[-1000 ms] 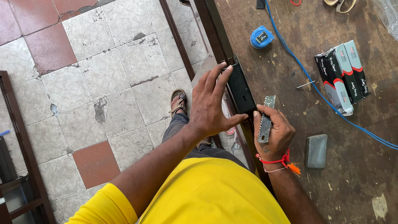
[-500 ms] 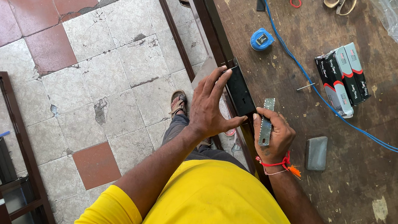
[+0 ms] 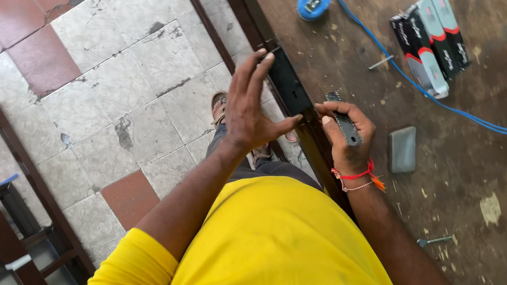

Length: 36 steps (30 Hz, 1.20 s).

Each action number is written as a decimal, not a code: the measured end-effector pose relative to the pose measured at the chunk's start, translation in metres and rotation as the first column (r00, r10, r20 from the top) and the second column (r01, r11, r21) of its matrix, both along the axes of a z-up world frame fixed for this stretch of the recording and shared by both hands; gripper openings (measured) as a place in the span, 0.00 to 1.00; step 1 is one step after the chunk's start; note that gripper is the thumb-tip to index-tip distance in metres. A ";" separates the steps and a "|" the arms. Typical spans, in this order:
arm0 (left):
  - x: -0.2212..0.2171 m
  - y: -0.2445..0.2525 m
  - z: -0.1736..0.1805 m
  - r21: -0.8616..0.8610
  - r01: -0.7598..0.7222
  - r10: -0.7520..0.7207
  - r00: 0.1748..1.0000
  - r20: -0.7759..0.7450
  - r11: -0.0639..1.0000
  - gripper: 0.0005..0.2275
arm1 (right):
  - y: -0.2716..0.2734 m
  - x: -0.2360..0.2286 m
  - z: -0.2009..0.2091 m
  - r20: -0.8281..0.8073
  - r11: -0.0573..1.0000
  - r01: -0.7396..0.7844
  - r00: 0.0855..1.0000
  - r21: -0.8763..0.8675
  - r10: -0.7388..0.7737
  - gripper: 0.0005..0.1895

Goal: The person retrieves a metal square and a lock mechanism from a shelf. They place a wooden door frame on a workbench and use the square and a pencil to mark measurements on the frame. The person then positions the lock mechanism against the marks to verify alignment.

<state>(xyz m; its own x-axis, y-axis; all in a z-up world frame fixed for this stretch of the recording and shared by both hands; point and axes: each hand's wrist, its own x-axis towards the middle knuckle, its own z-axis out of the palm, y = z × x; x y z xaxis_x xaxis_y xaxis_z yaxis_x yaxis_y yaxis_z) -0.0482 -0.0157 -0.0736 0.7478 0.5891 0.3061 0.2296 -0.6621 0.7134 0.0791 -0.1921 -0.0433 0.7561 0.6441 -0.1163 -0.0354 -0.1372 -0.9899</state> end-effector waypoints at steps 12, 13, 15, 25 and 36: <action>-0.002 0.000 -0.003 -0.031 0.007 -0.008 0.999 -0.052 0.999 0.51 | -0.005 0.000 -0.007 -0.032 0.998 -0.013 0.999 0.060 0.015 0.10; -0.002 0.001 -0.003 -0.022 0.013 -0.014 0.999 -0.047 1.000 0.51 | -0.004 0.000 -0.004 0.025 0.999 -0.027 0.999 0.033 0.026 0.09; -0.001 0.001 -0.003 -0.017 0.025 -0.026 0.999 -0.030 1.000 0.51 | -0.005 -0.003 0.002 0.140 0.998 -0.053 0.989 -0.023 0.055 0.08; -0.007 -0.002 0.009 -0.082 0.000 0.002 1.000 0.019 0.997 0.52 | 0.007 -0.011 0.020 0.410 0.988 -0.029 0.908 -0.150 0.089 0.08; -0.009 -0.001 0.001 -0.105 -0.010 0.014 0.999 0.041 0.994 0.51 | 0.006 -0.012 0.016 0.461 0.984 -0.051 0.879 -0.170 0.125 0.08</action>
